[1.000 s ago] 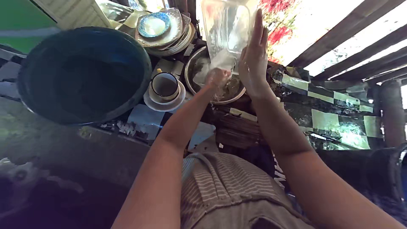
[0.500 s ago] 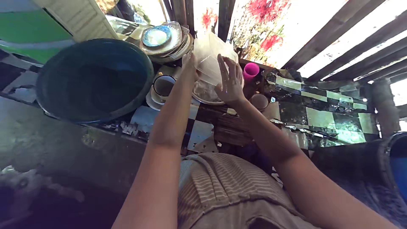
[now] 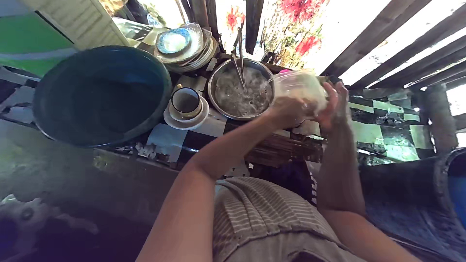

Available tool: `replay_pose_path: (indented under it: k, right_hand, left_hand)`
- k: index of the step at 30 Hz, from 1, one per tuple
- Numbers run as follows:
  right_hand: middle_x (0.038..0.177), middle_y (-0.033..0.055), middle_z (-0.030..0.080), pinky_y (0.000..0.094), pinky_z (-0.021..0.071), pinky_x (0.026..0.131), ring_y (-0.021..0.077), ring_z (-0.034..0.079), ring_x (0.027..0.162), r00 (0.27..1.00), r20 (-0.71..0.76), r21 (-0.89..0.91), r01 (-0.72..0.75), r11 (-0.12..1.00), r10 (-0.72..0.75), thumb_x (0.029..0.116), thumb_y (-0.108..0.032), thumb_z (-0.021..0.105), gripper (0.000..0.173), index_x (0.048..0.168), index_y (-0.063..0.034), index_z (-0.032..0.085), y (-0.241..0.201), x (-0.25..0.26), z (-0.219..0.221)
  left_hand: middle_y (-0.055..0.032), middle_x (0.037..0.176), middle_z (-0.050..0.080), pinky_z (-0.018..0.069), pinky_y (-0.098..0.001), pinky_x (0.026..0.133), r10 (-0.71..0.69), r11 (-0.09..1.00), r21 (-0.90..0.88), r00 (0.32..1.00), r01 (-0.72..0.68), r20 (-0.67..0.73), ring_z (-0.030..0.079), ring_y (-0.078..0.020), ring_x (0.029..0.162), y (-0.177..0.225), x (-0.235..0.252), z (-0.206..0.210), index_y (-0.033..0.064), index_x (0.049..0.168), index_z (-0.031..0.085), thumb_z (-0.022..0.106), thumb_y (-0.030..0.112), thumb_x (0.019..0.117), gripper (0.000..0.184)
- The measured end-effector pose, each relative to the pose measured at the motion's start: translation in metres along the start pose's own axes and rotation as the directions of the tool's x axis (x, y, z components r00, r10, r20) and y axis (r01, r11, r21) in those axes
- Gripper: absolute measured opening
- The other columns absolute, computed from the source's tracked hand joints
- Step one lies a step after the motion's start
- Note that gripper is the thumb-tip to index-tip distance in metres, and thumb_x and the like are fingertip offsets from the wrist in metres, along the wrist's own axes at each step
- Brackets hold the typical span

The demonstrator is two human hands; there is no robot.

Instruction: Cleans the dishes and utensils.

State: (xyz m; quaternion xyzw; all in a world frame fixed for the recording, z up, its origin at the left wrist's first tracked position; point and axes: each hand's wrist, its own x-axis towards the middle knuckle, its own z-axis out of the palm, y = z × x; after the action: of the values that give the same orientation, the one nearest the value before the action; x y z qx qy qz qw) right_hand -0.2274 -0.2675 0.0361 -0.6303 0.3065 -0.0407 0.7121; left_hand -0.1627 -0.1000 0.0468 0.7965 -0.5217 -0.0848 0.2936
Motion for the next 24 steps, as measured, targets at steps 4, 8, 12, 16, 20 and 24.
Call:
replay_pose_path:
  k: [4,8,12,16,20,24]
  right_hand:
    - [0.132,0.012,0.061,0.0476,0.0562,0.089,0.0224,0.063,0.111,0.96,-0.279,-0.311,-0.062,0.948,-0.029,0.0916,-0.011,0.06,0.061,0.15,-0.0153,0.044,0.028,-0.015,-0.081]
    - [0.146,0.0338,0.047,0.0597,0.0455,0.105,0.0435,0.052,0.131,0.83,-0.558,-0.559,-0.362,0.745,-0.015,0.0932,-0.005,0.064,0.067,0.153,0.0046,0.035,0.066,-0.016,-0.13]
    - [0.161,0.0399,0.019,0.0567,0.0237,0.123,0.0522,0.023,0.151,0.82,-0.508,-0.787,-0.316,0.53,-0.264,0.0988,-0.018,0.063,0.08,0.159,0.0098,0.018,0.033,-0.034,-0.087]
    - [0.143,0.0277,0.054,0.0494,0.0455,0.111,0.0376,0.055,0.132,0.927,0.014,-0.793,0.238,0.561,-0.374,0.1063,-0.014,0.049,0.04,0.142,0.0022,0.054,0.015,0.014,0.023]
    - [0.145,0.0278,0.054,0.0579,0.0367,0.116,0.0416,0.05,0.139,0.983,0.179,-0.724,0.098,0.682,0.049,0.1094,-0.018,0.044,0.042,0.145,0.003,0.054,0.053,0.139,0.132]
    - [0.125,0.0299,0.064,0.059,0.0464,0.103,0.0411,0.061,0.12,0.987,0.014,-0.569,-0.123,0.813,0.158,0.1116,-0.036,0.039,0.051,0.124,0.0073,0.063,0.097,0.194,0.181]
  left_hand:
    - [-0.0065,0.142,0.064,0.0161,-0.066,0.122,0.286,0.941,0.155,0.951,-0.302,0.121,0.05,-0.0338,0.14,0.023,0.023,0.064,0.0262,0.129,0.073,0.066,0.034,0.0993,0.031]
    - [-0.0082,0.154,0.052,0.0103,-0.0669,0.123,0.009,0.999,0.051,0.999,-0.007,-0.035,0.035,-0.0344,0.15,-0.032,0.036,0.071,0.0296,0.143,0.062,0.063,0.048,0.0983,0.048]
    - [-0.0258,0.151,0.048,0.0415,-0.0555,0.112,-0.643,0.766,-0.203,0.725,0.61,-0.248,0.047,-0.0402,0.139,-0.125,0.005,0.035,0.0063,0.144,0.054,0.065,0.028,0.0986,0.052]
    - [-0.0308,0.16,0.03,0.0411,-0.0597,0.11,-0.977,0.205,-0.428,0.156,0.88,-0.146,0.04,-0.0495,0.141,-0.187,-0.034,0.014,0.0063,0.154,0.038,0.065,0.041,0.0982,0.072]
    - [-0.0329,0.16,0.029,0.0361,-0.054,0.117,-0.997,0.068,-0.473,0.048,0.878,-0.054,0.037,-0.0468,0.146,-0.204,-0.031,0.019,0.0003,0.161,0.021,0.062,0.054,0.0987,0.092]
    - [-0.0334,0.158,0.032,0.0364,-0.0522,0.118,-0.966,0.258,-0.658,0.212,0.707,-0.151,0.038,-0.0443,0.145,-0.225,-0.026,0.031,-0.0013,0.161,0.021,0.07,0.041,0.0971,0.091]
